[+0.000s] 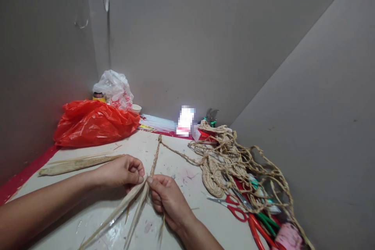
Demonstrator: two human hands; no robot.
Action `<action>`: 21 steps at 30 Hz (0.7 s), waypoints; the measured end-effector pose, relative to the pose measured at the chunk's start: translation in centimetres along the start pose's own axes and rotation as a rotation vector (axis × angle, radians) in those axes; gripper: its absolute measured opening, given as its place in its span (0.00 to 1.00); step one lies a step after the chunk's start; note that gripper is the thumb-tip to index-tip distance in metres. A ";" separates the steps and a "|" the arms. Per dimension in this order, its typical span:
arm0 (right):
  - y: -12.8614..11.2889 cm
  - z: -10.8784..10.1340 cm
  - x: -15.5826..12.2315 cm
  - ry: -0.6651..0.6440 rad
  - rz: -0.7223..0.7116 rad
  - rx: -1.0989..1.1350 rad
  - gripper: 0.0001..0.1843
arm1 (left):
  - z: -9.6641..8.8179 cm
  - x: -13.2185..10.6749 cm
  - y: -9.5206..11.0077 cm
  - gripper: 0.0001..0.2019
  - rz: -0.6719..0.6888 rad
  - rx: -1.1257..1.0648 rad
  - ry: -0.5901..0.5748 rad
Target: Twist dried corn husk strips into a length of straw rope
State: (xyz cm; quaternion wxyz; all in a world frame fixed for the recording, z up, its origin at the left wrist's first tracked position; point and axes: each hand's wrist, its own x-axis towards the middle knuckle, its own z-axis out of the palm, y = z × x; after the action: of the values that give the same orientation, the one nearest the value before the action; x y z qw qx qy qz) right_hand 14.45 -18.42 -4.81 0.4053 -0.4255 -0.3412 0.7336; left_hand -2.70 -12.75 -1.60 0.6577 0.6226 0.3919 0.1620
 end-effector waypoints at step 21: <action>0.7 0.4 -0.1 0.171 -0.072 -0.160 0.23 | 0.7 0.0 -0.7 0.07 0.092 0.206 0.078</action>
State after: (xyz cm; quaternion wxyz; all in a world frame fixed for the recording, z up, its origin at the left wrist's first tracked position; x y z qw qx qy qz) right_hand 13.91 -18.89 -5.15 0.4236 -0.5051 -0.3780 0.6500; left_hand -2.41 -13.37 -2.27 0.5665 0.6972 0.4028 0.1752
